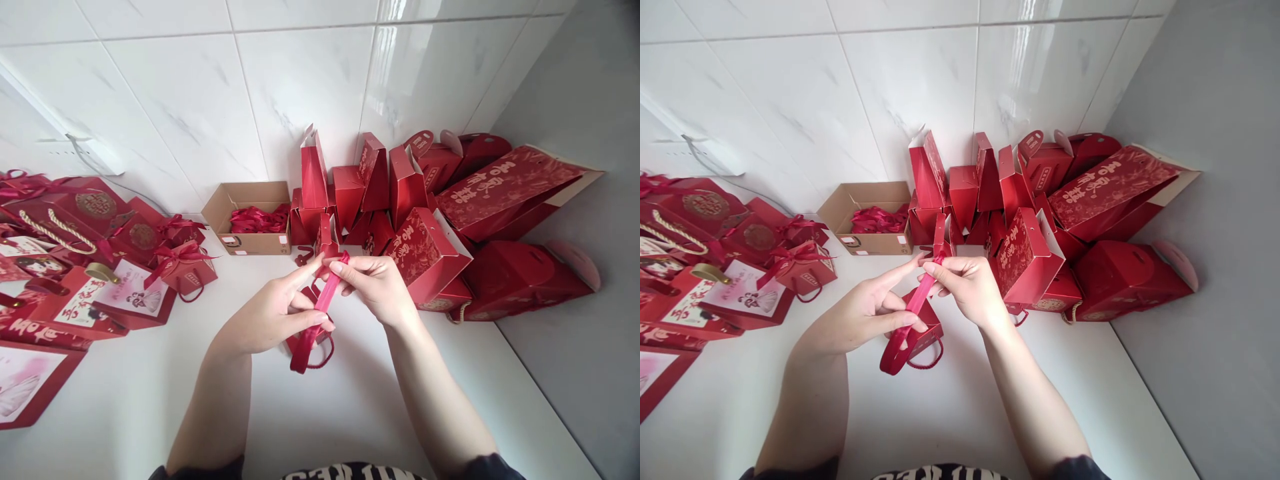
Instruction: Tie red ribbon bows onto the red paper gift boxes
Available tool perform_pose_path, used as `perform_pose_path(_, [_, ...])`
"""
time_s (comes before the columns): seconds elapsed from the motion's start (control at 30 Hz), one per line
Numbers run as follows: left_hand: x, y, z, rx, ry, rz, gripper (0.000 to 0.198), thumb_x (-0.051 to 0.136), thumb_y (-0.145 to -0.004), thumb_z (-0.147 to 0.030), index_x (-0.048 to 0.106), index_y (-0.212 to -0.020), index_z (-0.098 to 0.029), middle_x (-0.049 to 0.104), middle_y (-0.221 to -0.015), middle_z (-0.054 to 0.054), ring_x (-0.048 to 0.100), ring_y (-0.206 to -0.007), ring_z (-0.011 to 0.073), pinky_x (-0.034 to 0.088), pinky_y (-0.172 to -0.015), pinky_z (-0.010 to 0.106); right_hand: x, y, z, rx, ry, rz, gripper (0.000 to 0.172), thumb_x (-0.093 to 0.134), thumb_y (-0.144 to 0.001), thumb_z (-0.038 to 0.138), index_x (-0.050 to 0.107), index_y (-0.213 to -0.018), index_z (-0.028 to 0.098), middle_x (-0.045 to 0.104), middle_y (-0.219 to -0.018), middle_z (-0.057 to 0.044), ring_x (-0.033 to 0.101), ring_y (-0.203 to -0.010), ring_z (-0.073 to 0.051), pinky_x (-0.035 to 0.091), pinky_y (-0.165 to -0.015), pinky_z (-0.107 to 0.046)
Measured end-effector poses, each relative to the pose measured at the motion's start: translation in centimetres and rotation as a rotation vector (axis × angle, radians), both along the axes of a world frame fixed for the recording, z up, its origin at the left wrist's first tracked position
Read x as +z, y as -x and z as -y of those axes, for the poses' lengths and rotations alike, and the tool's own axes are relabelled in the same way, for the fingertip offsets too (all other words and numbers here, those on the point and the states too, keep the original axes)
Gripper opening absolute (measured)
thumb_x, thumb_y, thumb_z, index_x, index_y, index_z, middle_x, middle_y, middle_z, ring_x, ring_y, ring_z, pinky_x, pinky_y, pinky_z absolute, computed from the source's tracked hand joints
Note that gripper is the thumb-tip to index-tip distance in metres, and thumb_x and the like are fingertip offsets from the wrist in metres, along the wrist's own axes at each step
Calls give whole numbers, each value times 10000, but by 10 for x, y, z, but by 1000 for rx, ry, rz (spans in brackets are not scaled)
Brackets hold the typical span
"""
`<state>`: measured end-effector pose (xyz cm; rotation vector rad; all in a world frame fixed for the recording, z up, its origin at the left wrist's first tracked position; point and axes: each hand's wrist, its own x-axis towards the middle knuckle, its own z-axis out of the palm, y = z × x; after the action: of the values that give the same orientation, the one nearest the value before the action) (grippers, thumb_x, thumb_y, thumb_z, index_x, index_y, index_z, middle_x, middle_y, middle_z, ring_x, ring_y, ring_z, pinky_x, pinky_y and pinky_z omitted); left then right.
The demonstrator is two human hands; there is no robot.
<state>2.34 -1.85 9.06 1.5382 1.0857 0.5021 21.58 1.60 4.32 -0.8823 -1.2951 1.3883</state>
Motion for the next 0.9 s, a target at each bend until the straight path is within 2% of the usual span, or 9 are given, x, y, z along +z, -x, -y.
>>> perform_pose_path(0.1, [5, 0, 1, -13, -3, -15, 880, 633, -888, -295, 72, -1563, -230, 773, -843, 46, 692, -681, 175, 519, -617, 274, 0, 1, 0, -127, -24, 38, 254, 739, -789, 422, 767, -756, 172, 702, -636, -30, 598, -545, -131, 497, -540, -258])
perform_pose_path(0.2, [12, 2, 3, -71, -6, -10, 845, 627, -892, -252, 112, -1561, -234, 779, -855, 53, 685, -684, 162, 522, -640, 266, -3, 4, -2, -230, -89, 168, 275, 720, -800, 407, 731, -679, 160, 660, -570, -17, 576, -527, -136, 476, -527, -264])
perform_pose_path(0.33, [16, 9, 5, -146, -17, 32, 771, 653, -881, -263, 252, -1537, -206, 781, -819, 62, 676, -608, 149, 541, -654, 272, -8, 5, -6, -301, -133, 278, 281, 682, -825, 400, 718, -678, 163, 672, -591, -18, 609, -573, -155, 466, -562, -265])
perform_pose_path(0.43, [11, 15, 7, -181, -84, 108, 660, 669, -870, -250, 408, -1474, -187, 781, -798, 69, 705, -631, 164, 561, -669, 275, -12, 5, -8, -369, -183, 387, 265, 669, -834, 411, 730, -726, 177, 688, -611, -13, 617, -582, -160, 456, -572, -264])
perform_pose_path(0.57, [2, 21, 8, -236, -175, 257, 364, 670, -860, -187, 678, -1224, -205, 780, -786, 81, 730, -634, 185, 570, -600, 258, -19, 6, -14, -435, -276, 568, 205, 646, -846, 375, 712, -766, 197, 684, -609, -2, 589, -536, -150, 454, -587, -265])
perform_pose_path(0.7, [-1, 24, 7, -184, -143, 359, 169, 722, -817, -281, 780, -952, -198, 772, -749, 98, 724, -591, 209, 581, -524, 273, -27, 8, -20, -415, -321, 809, 163, 589, -870, 315, 681, -769, 227, 674, -626, -11, 577, -552, -172, 419, -578, -279])
perform_pose_path(0.83, [-5, 28, 7, -218, -83, 331, 299, 737, -753, -495, 782, -744, -199, 728, -593, 88, 649, -431, 181, 520, -395, 240, -34, 6, -26, -357, -214, 973, 158, 570, -854, 255, 674, -739, 231, 655, -615, -36, 590, -582, -201, 390, -566, -296])
perform_pose_path(0.9, [-9, 31, 7, -303, -77, 384, 337, 682, -785, -535, 776, -692, -226, 688, -506, 68, 614, -374, 164, 503, -376, 224, -37, 3, -29, -352, -158, 969, 166, 569, -839, 232, 664, -704, 222, 650, -612, -52, 600, -604, -214, 389, -568, -307])
